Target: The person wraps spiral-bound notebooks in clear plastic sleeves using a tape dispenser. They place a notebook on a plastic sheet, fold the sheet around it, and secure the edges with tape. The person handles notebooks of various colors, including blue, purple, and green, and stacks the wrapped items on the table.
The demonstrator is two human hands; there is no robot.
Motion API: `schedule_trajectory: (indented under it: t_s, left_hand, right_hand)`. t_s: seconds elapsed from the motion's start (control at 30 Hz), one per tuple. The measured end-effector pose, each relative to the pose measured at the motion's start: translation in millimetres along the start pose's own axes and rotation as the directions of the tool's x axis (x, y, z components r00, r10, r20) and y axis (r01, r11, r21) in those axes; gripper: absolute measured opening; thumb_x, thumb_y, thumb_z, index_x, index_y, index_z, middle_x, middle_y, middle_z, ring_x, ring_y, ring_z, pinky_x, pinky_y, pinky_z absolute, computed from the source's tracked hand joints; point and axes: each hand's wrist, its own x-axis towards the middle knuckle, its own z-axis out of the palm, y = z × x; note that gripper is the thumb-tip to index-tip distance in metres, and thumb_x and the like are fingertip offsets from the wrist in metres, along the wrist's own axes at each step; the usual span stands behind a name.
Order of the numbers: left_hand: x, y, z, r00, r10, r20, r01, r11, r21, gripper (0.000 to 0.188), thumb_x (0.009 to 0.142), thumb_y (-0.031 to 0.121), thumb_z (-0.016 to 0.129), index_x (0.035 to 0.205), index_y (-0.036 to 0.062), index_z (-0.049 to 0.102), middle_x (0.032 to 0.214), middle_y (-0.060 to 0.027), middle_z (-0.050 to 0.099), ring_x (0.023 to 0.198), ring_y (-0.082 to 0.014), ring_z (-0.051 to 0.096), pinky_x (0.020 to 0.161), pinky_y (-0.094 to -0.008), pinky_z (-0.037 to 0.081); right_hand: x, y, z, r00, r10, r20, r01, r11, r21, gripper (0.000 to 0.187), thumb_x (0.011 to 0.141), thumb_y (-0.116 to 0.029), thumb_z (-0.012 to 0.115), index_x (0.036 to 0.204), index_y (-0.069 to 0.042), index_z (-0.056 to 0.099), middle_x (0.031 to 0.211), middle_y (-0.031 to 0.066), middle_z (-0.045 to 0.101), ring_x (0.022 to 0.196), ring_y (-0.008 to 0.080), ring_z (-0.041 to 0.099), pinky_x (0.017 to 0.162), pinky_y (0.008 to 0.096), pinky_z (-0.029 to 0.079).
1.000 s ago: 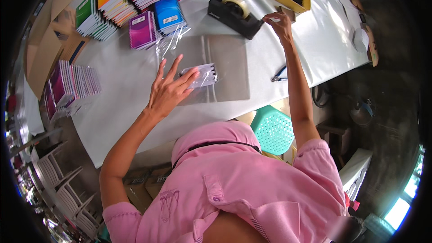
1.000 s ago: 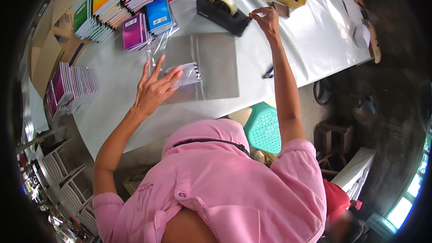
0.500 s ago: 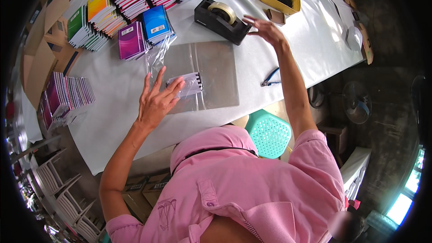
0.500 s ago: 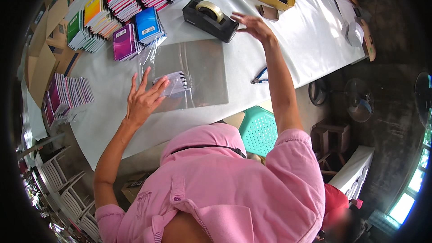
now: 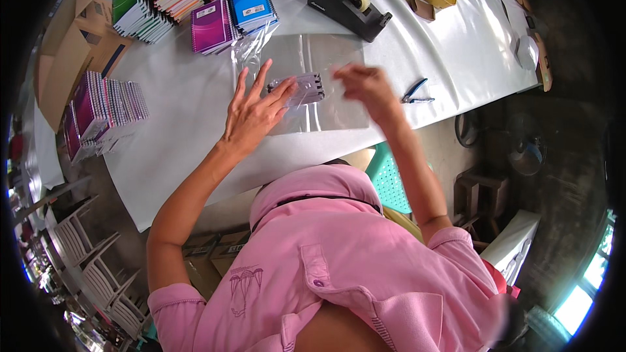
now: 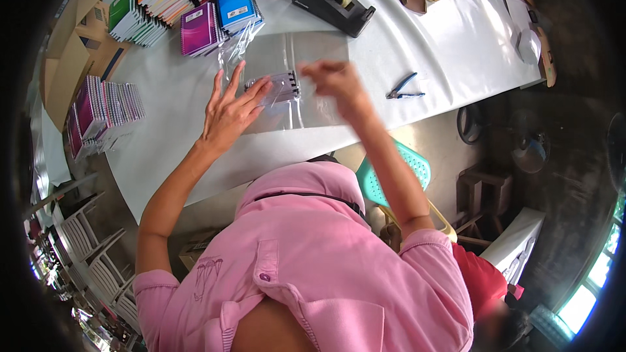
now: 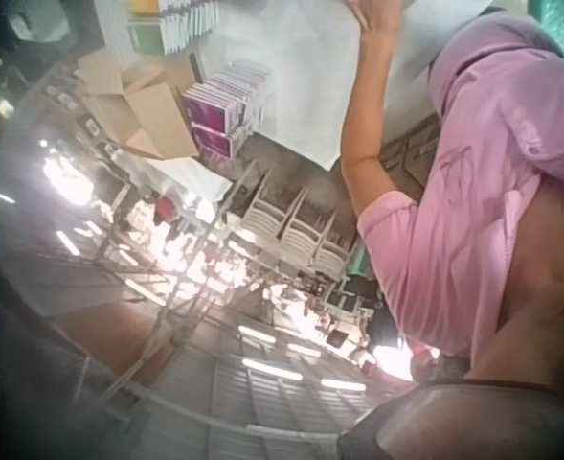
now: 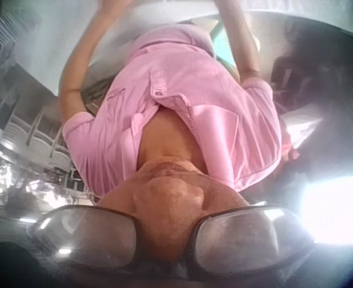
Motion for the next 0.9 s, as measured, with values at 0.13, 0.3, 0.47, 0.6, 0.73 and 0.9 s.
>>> schedule_trajectory:
  t_s: [0.13,0.3,0.47,0.6,0.73,0.9]
  left_hand:
    - [2.2,1.5,0.4,1.0,0.009,-0.021,-0.009,1.0,-0.003,0.058,0.077,0.017,0.072,0.133,0.0185,0.055,0.138,0.009,0.05,0.138,-0.0317,0.031,0.11,-0.0583,0.025]
    - [0.2,-1.6,-1.9,1.0,0.014,0.019,-0.014,1.0,-0.028,0.058,0.078,0.02,0.071,0.134,0.0182,0.054,0.14,0.0069,0.049,0.138,-0.0324,0.03,0.109,-0.0579,0.025]
    - [22.8,-7.2,-4.6,0.989,-0.098,0.11,0.122,0.962,-0.245,0.056,0.084,0.036,0.067,0.134,0.014,0.053,0.144,-0.0031,0.044,0.138,-0.0354,0.03,0.108,-0.0587,0.027]
    - [39.2,-25.2,21.8,0.934,-0.137,0.329,0.301,0.799,-0.521,0.058,0.085,0.045,0.064,0.133,0.0136,0.053,0.145,-0.007,0.041,0.129,-0.0354,0.044,0.105,-0.0497,0.037]
    - [31.1,-26.6,13.8,0.912,-0.042,0.408,0.34,0.632,-0.696,0.05,0.089,0.033,0.065,0.132,0.009,0.054,0.138,-0.0136,0.051,0.117,-0.0252,0.058,0.097,-0.0293,0.044]
    - [8.2,-27.8,46.0,0.935,-0.076,0.345,0.351,0.08,-0.933,0.042,0.096,0.013,0.054,0.137,0.0145,0.049,0.143,-0.0136,0.045,0.134,-0.0267,0.04,0.11,-0.0332,0.031]
  right_hand:
    - [-32.4,46.1,65.2,0.989,0.078,-0.123,-0.079,0.997,-0.004,0.033,0.08,-0.028,0.076,0.068,0.001,0.064,0.057,-0.0021,0.048,0.05,0.0061,0.039,0.044,0.0254,0.028]
    - [-41.5,84.5,78.1,0.934,-0.122,-0.335,0.05,0.975,-0.218,0.04,0.084,-0.032,0.073,0.07,0.005,0.062,0.054,-0.0011,0.047,0.053,0.0068,0.037,0.044,0.0276,0.029]
    - [-38.1,93.5,82.7,0.913,-0.221,-0.342,0.131,0.955,-0.265,0.041,0.085,-0.032,0.071,0.071,0.005,0.062,0.051,0.0012,0.046,0.051,0.0084,0.038,0.044,0.0296,0.031]
    - [-27.1,105.2,77.1,0.869,-0.456,-0.191,0.093,0.53,-0.843,0.043,0.088,-0.033,0.067,0.071,0.006,0.062,0.05,0.0053,0.05,0.047,0.0126,0.046,0.044,0.033,0.036]
    - [-18.5,120.3,30.4,1.0,0.009,0.004,-0.009,0.983,-0.185,0.039,0.094,-0.033,0.057,0.084,0.004,0.064,0.067,0.0108,0.064,0.056,0.0219,0.063,0.055,0.0376,0.052]
    - [-13.4,95.7,-10.2,0.763,0.48,0.434,-0.622,0.728,0.289,0.091,0.084,-0.073,0.037,0.135,0.003,0.039,0.124,0.0136,0.057,0.118,0.0278,0.054,0.095,0.0452,0.049]
